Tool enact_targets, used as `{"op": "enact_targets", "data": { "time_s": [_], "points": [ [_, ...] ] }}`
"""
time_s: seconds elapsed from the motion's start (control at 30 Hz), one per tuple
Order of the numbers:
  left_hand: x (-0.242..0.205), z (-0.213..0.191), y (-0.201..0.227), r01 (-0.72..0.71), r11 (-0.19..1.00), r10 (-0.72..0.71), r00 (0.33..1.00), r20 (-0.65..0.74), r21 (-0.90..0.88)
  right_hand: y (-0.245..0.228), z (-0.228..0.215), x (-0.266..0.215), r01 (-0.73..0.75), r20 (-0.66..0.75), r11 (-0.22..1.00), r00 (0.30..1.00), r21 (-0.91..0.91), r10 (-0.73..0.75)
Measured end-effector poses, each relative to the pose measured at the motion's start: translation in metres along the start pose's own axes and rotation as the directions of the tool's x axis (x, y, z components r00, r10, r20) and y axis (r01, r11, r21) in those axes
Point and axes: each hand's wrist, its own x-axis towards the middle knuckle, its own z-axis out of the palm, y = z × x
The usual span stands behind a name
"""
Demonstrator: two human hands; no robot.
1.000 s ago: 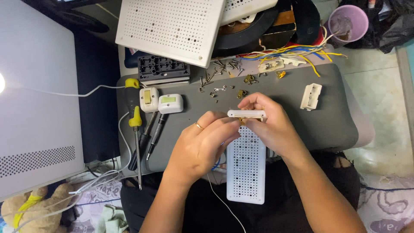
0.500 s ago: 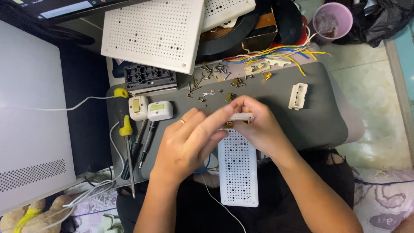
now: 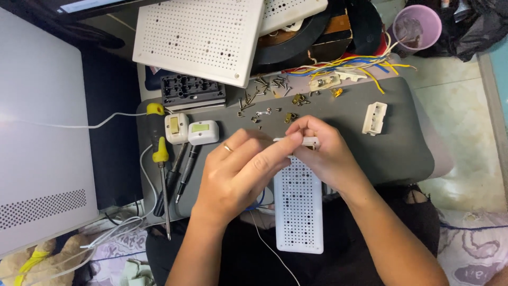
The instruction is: The person assembles a white electrical socket by inserting wires into terminals and securing them with a screwdriver. They then use a yellow-handled tool to tighten the connections and handle additional socket components.
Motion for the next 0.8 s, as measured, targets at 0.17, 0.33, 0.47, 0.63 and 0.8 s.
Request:
{"op": "enact_targets", "data": {
  "time_s": [0.17, 0.33, 0.47, 0.63, 0.8],
  "points": [
    [0.002, -0.008, 0.001, 0.054, 0.979, -0.037, 0.995, 0.088, -0.197, 0.006, -0.001, 0.002, 0.020, 0.015, 1.000, 1.000, 0.015, -0.020],
    [-0.004, -0.006, -0.003, 0.002, 1.000, -0.002, 1.000, -0.016, -0.026, -0.004, 0.002, -0.001, 0.013, -0.003, 0.999, 1.000, -0.034, -0.013],
    [-0.003, -0.009, 0.000, 0.067, 0.977, -0.055, 0.996, 0.067, -0.201, -0.009, 0.002, -0.002, -0.054, -0.025, 0.994, 0.998, -0.091, 0.052],
    [-0.005, -0.009, -0.003, 0.049, 0.997, -0.050, 0.999, -0.011, -0.063, -0.005, 0.004, 0.000, -0.062, -0.028, 0.996, 0.998, -0.056, 0.061],
    [-0.006, -0.005, -0.001, 0.019, 0.990, -0.025, 0.999, -0.040, -0.141, 0.009, -0.001, 0.002, 0.029, 0.037, 0.999, 0.999, 0.045, -0.031]
  ]
}}
